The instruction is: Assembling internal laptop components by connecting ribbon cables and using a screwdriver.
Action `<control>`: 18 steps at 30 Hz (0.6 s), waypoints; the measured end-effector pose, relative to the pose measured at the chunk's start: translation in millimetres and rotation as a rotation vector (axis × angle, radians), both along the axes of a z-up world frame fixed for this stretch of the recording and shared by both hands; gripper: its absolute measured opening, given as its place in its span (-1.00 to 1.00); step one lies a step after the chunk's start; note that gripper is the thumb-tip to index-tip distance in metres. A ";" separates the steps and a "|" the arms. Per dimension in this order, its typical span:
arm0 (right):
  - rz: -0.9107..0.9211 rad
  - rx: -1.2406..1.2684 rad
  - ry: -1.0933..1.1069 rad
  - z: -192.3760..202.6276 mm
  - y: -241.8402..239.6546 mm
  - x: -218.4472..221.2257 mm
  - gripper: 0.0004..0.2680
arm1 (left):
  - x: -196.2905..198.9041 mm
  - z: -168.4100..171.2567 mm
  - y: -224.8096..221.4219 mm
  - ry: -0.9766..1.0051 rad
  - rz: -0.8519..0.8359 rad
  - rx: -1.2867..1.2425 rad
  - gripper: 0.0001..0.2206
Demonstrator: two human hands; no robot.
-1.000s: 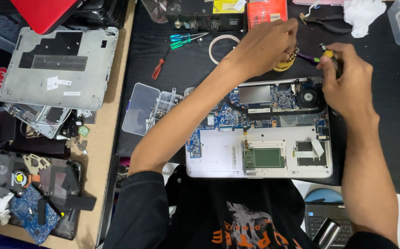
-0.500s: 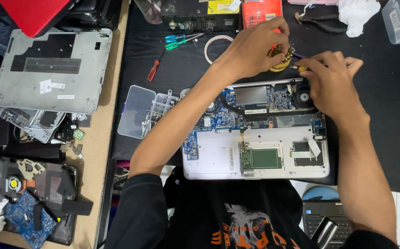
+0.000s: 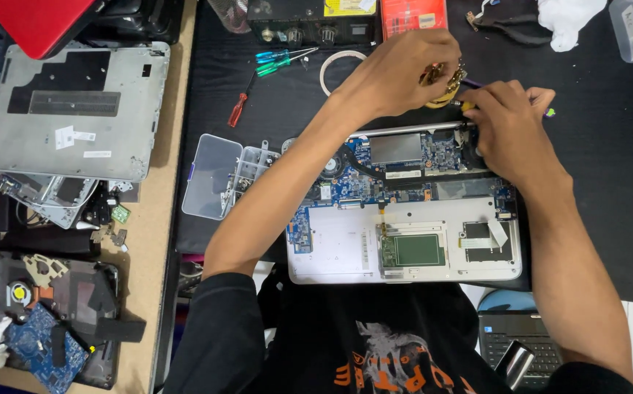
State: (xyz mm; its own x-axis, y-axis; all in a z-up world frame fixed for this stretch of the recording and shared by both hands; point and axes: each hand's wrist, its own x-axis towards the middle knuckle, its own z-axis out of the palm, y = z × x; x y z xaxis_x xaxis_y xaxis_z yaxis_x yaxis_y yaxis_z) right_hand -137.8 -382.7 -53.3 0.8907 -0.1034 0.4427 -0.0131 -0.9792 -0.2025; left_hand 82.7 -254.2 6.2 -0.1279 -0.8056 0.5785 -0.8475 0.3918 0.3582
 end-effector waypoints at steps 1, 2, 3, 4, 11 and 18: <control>-0.002 0.002 0.001 -2.0 -0.6 0.7 -0.79 | -0.4 0.1 0.7 0.001 -0.002 0.002 -0.88; 0.005 0.003 0.009 -4.0 -1.2 1.3 -0.82 | -0.8 0.2 1.3 0.008 -0.005 0.027 -0.88; 0.012 0.004 0.017 -6.0 -1.9 1.9 -0.85 | -1.3 0.3 2.0 0.014 -0.009 0.051 -0.89; 0.010 0.005 0.018 -3.9 -0.6 1.9 -0.85 | -2.7 -0.4 1.3 0.015 -0.010 0.052 -0.89; -0.062 0.260 0.091 7.2 6.4 7.5 -0.78 | -1.1 -2.8 3.1 -0.036 -0.019 0.074 -0.95; -0.050 0.389 -0.082 11.3 8.7 36.2 -0.58 | -5.6 -5.8 0.7 -0.072 -0.033 0.107 -0.95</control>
